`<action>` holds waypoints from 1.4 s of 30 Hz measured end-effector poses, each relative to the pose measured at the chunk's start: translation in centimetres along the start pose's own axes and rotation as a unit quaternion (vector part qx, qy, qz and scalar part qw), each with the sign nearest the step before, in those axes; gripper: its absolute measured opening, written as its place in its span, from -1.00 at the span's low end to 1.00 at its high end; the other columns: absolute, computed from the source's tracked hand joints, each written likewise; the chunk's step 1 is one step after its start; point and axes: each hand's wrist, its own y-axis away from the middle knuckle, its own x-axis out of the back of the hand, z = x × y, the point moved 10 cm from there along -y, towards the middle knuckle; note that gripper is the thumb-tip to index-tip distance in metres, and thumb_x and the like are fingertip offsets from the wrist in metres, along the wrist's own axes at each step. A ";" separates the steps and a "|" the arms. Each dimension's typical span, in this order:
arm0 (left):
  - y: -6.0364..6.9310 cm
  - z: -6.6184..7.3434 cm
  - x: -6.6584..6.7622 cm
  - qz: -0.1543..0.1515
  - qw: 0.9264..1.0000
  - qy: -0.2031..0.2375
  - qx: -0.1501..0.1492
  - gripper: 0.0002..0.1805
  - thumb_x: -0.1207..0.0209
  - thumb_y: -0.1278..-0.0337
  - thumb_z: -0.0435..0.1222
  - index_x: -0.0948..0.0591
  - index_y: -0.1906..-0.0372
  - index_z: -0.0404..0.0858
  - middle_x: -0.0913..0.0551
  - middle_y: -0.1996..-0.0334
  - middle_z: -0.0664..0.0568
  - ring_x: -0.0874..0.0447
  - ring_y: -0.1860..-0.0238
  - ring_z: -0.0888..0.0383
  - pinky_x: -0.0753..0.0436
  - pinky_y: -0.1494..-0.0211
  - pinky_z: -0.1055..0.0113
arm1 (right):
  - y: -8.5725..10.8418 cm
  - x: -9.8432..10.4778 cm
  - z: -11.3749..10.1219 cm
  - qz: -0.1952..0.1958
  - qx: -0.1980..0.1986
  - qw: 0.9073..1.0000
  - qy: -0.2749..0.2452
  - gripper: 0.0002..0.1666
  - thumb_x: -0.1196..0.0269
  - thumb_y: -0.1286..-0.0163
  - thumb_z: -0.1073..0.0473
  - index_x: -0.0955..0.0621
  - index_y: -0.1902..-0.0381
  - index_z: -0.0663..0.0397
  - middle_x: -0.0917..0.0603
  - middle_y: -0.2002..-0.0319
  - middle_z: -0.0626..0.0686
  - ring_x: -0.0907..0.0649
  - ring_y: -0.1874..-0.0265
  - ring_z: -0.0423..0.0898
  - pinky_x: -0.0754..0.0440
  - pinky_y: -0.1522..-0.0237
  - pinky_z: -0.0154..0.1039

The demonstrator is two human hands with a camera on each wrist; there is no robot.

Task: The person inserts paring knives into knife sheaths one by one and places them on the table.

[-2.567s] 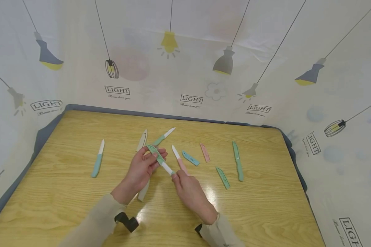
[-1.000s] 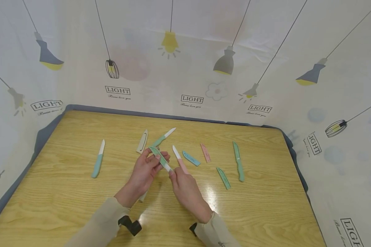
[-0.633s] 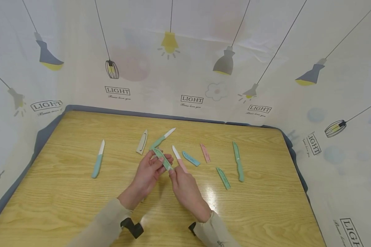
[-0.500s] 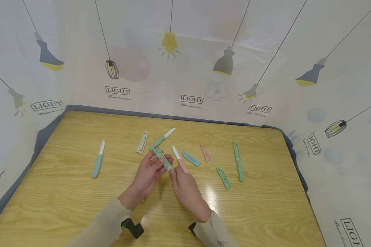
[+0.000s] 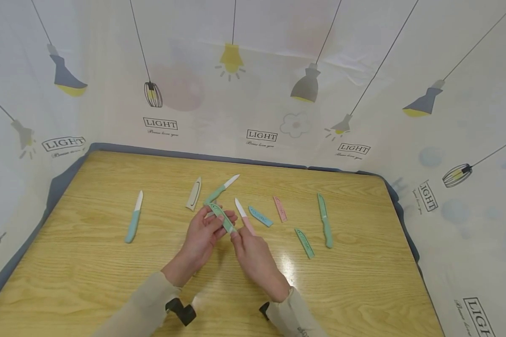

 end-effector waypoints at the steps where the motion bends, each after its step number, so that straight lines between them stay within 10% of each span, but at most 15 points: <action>1: 0.0 0.0 0.0 0.002 1.000 -0.001 -0.001 -0.72 0.06 -0.52 -0.58 -0.36 -0.21 -0.39 -0.61 -0.14 -0.44 -0.74 -0.10 -0.04 -0.68 -0.22 0.21 | 0.0 0.1 0.1 0.001 0.001 1.000 0.002 -0.70 -0.06 -0.68 0.13 -0.63 0.19 0.18 -0.43 0.60 -0.15 -0.35 0.67 -0.27 -0.36 0.63 -0.36; 32: -0.3 -0.9 0.2 0.012 1.000 -0.011 -0.009 -0.67 -0.05 -0.50 -0.52 -0.35 -0.24 -0.48 -0.59 -0.20 -0.47 -0.60 -0.26 -0.26 -0.66 -0.24 0.18 | 0.6 1.8 0.3 0.066 0.030 0.992 0.104 -0.82 -0.44 -0.37 0.17 -0.70 0.19 0.15 -0.69 0.34 -0.05 -0.61 0.41 -0.20 -0.64 0.37 -0.25; 42: -0.3 1.4 3.5 0.044 0.998 -0.032 -0.021 -0.55 -0.11 -0.47 -0.48 -0.30 -0.33 -0.50 -0.56 -0.26 -0.35 -0.60 -0.28 -0.16 -0.60 -0.35 0.10 | 2.4 4.9 4.3 0.074 -0.027 0.993 0.092 -0.78 -0.40 -0.42 0.17 -0.71 0.08 0.18 -0.66 0.32 -0.07 -0.61 0.35 -0.21 -0.67 0.31 -0.28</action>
